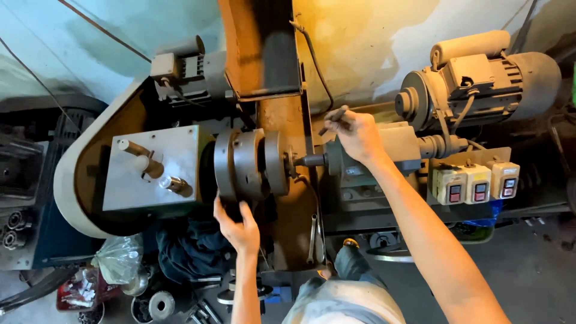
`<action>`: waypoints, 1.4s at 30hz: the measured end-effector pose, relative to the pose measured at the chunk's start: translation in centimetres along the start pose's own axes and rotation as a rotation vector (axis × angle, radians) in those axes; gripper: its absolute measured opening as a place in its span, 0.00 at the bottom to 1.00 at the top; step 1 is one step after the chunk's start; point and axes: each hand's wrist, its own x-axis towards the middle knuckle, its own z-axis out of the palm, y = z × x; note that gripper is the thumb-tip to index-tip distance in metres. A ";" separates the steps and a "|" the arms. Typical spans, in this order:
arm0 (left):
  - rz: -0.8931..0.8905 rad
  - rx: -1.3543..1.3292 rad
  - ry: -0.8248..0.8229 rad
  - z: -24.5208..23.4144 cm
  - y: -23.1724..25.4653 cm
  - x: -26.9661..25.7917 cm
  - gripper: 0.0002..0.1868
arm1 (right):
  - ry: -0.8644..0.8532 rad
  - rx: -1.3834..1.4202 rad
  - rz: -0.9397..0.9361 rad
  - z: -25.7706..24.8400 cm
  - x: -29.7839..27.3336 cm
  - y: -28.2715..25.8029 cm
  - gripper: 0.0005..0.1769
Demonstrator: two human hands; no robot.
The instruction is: Using a lathe machine to machine metal parts.
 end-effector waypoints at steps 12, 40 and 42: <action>-0.115 0.570 -0.685 10.0 -6.5 15.9 0.26 | 0.247 0.629 0.213 -0.1 0.6 1.5 0.08; -0.036 0.354 -0.404 4.7 1.7 13.6 0.18 | -0.166 0.164 0.113 1.8 2.1 0.6 0.05; 0.084 0.206 -0.230 2.2 4.3 10.8 0.13 | -0.246 0.024 0.063 0.6 2.0 -0.8 0.05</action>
